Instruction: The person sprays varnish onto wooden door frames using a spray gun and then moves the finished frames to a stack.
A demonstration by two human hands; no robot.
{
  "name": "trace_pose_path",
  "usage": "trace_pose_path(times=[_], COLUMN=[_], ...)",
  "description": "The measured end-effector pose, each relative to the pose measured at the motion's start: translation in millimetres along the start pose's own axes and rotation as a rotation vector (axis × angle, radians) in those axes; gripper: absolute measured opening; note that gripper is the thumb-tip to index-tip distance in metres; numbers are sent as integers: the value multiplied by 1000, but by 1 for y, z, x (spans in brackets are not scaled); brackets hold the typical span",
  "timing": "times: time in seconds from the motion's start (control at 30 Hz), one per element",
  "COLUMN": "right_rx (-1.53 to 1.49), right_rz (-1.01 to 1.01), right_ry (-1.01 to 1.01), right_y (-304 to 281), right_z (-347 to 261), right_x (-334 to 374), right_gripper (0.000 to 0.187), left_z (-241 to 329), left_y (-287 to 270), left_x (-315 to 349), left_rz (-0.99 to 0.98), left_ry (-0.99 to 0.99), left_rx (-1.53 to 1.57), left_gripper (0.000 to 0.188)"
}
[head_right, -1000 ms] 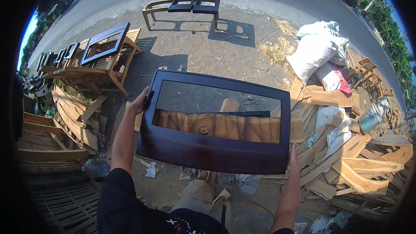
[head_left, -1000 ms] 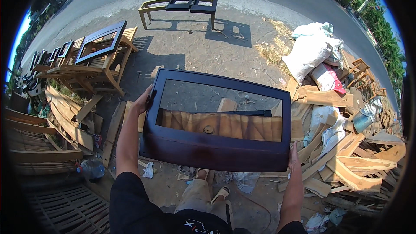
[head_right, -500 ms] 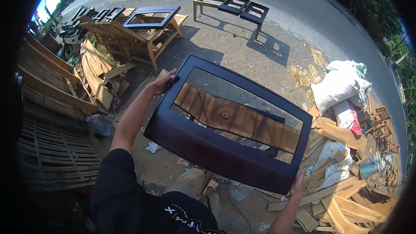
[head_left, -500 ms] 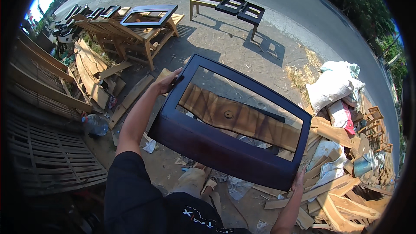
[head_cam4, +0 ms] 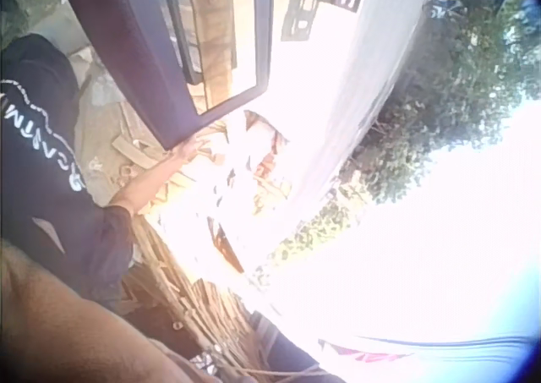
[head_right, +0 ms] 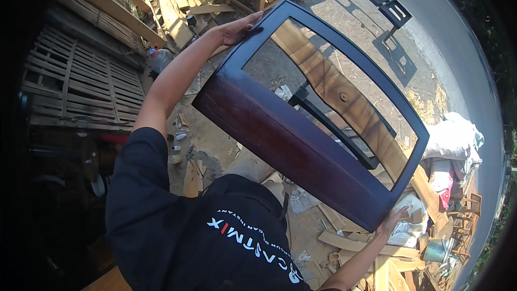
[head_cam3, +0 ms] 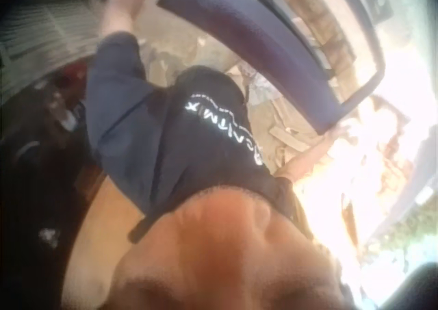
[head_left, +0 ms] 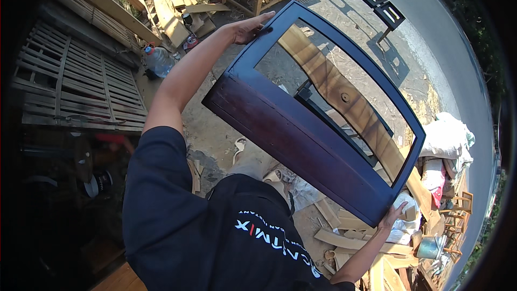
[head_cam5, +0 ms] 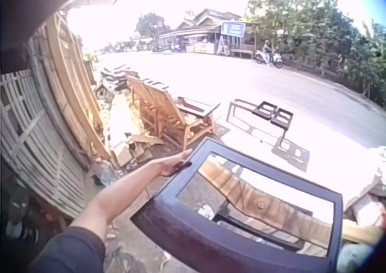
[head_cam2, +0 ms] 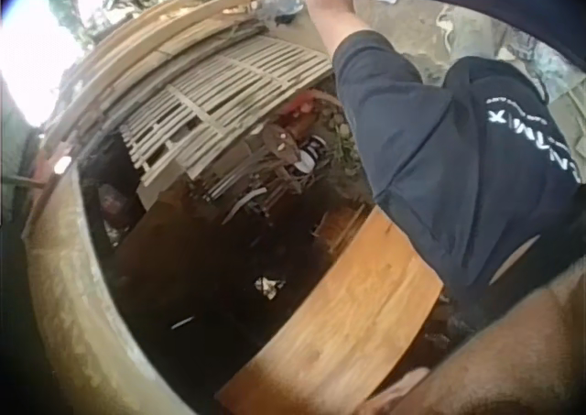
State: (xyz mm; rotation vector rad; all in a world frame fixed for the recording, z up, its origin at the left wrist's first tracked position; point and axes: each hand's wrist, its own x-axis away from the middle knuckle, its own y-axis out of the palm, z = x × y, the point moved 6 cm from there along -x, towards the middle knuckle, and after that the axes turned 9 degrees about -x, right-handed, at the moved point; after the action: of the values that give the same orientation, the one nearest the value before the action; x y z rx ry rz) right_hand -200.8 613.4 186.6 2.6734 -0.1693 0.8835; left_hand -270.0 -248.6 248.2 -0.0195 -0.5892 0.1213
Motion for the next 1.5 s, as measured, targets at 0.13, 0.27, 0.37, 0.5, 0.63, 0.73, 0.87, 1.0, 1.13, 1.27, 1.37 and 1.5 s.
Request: trace_pose_path(times=[0.13,0.27,0.37,0.5,0.63,0.73,0.87,1.0,1.13,1.27,1.37,1.5], right_rx=[84,11,120,29,246,293,118,127,152,117,70,24], right_rz=[48,82,33,22,85,81,116,241,162,97,111,138], right_ry=[-85,-4,-120,-36,-429,-560,-481,-530,-161,-110,-166,-151], right_y=[62,151,221,309,402,453,526,589,610,624,640,660], right_z=[-4,4,-4,-3,-7,-21,-18,-22,-7,3,-9,-30], right_x=[-8,-20,-27,-36,-48,-53,-60,-67,-131,-204,-244,-293], right_gripper=[112,109,107,107,78,71,67,72,98,98,98,99], left_z=[-10,-23,-12,18,58,83,107,121,142,171,214,260], left_y=[-61,-146,-209,-283,-365,-409,-449,-492,-507,-524,-528,-531], left_x=[17,13,2,-15,-20,-39,-68,-120,-185,-271,-332,-428], left_rz=[2,55,21,18,19,24,77,15,-64,-121,-108,-194], left_ry=[52,56,43,137,182,233,184,174,125,123,128,111], left_rx=[50,115,93,98,55,53,61,90,45,54,48,-26], left_gripper=[89,89,93,101,107,107,99,97,105,105,110,116])
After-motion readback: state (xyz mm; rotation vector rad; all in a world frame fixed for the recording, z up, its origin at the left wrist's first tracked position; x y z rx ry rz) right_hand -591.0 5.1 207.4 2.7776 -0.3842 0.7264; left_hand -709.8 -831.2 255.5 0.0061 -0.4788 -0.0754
